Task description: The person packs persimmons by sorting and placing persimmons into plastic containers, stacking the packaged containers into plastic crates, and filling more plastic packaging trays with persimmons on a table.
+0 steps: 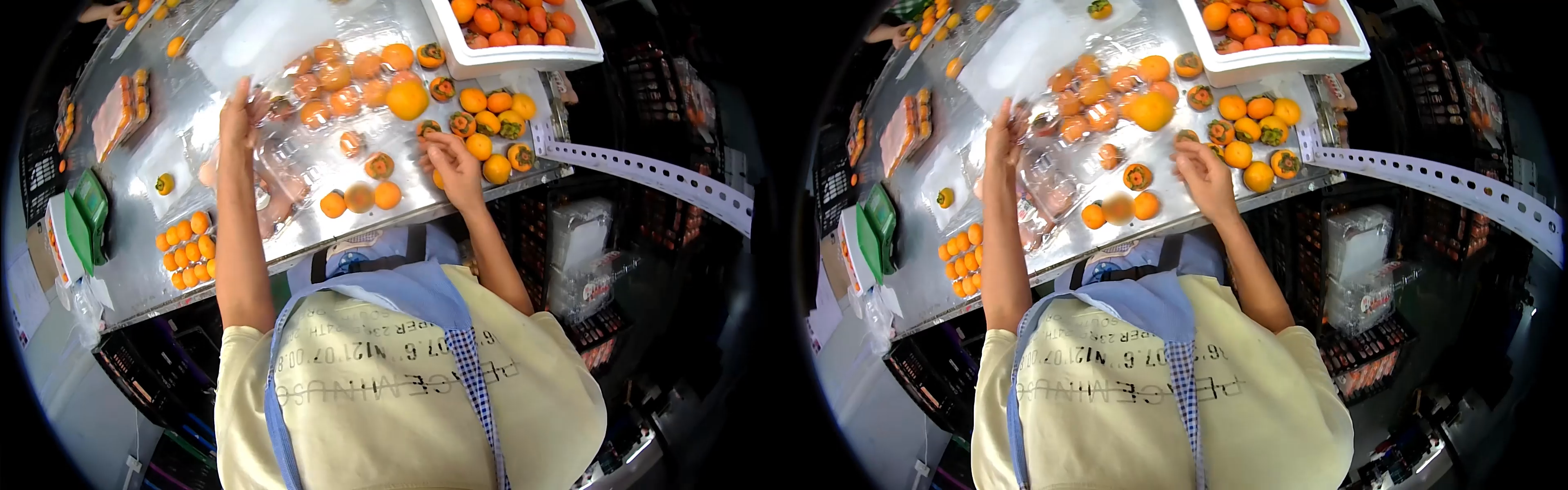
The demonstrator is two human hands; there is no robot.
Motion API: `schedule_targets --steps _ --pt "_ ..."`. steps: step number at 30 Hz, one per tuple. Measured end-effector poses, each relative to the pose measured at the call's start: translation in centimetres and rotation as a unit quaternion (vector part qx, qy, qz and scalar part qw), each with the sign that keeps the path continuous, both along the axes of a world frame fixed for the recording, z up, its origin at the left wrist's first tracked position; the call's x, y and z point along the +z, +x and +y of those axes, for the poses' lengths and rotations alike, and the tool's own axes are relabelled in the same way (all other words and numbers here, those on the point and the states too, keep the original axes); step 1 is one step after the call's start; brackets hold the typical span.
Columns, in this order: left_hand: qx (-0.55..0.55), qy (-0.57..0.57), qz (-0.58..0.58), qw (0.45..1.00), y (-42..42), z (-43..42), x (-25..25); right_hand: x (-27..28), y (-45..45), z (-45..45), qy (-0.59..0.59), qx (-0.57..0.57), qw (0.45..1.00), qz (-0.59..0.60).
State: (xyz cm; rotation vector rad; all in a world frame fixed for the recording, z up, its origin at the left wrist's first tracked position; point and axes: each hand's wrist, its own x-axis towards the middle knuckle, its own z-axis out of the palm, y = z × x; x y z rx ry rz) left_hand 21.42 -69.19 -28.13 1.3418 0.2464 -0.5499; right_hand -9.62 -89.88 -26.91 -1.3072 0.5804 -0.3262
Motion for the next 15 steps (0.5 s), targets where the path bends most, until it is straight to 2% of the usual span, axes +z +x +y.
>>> schedule_targets --steps 1,2,4,5,6,11,14,15 --pt "-0.008 -0.009 0.016 1.0 0.8 1.1 -0.9 -0.4 -0.6 -0.7 -0.18 -0.029 0.983 0.016" --pt "-0.015 -0.018 0.032 0.999 1.2 1.8 -1.6 0.9 -1.2 -1.5 -0.31 -0.054 0.948 0.055" --pt "0.005 -0.006 0.015 1.0 -0.1 2.0 -0.2 0.5 -2.9 -3.9 -0.463 -0.1 0.876 0.093" --pt "0.006 0.001 0.012 1.0 -0.7 2.3 0.3 0.5 -3.7 -4.9 -0.483 -0.104 0.86 0.125" --pt "0.02 0.008 0.03 0.999 -0.6 2.7 -0.2 0.9 -4.5 -5.9 -0.529 -0.057 0.827 0.183" --pt "0.036 0.033 0.026 0.998 -4.0 1.5 -0.3 0.3 -4.4 -6.4 -0.627 0.085 0.74 0.23" --pt "-0.006 0.031 0.015 0.999 -6.3 0.2 -0.7 -0.7 -4.1 -7.2 -0.61 0.088 0.761 0.201" --pt "-0.027 0.028 0.012 0.999 -6.6 0.3 -1.0 -0.1 -4.2 -7.3 -0.566 0.091 0.787 0.227"
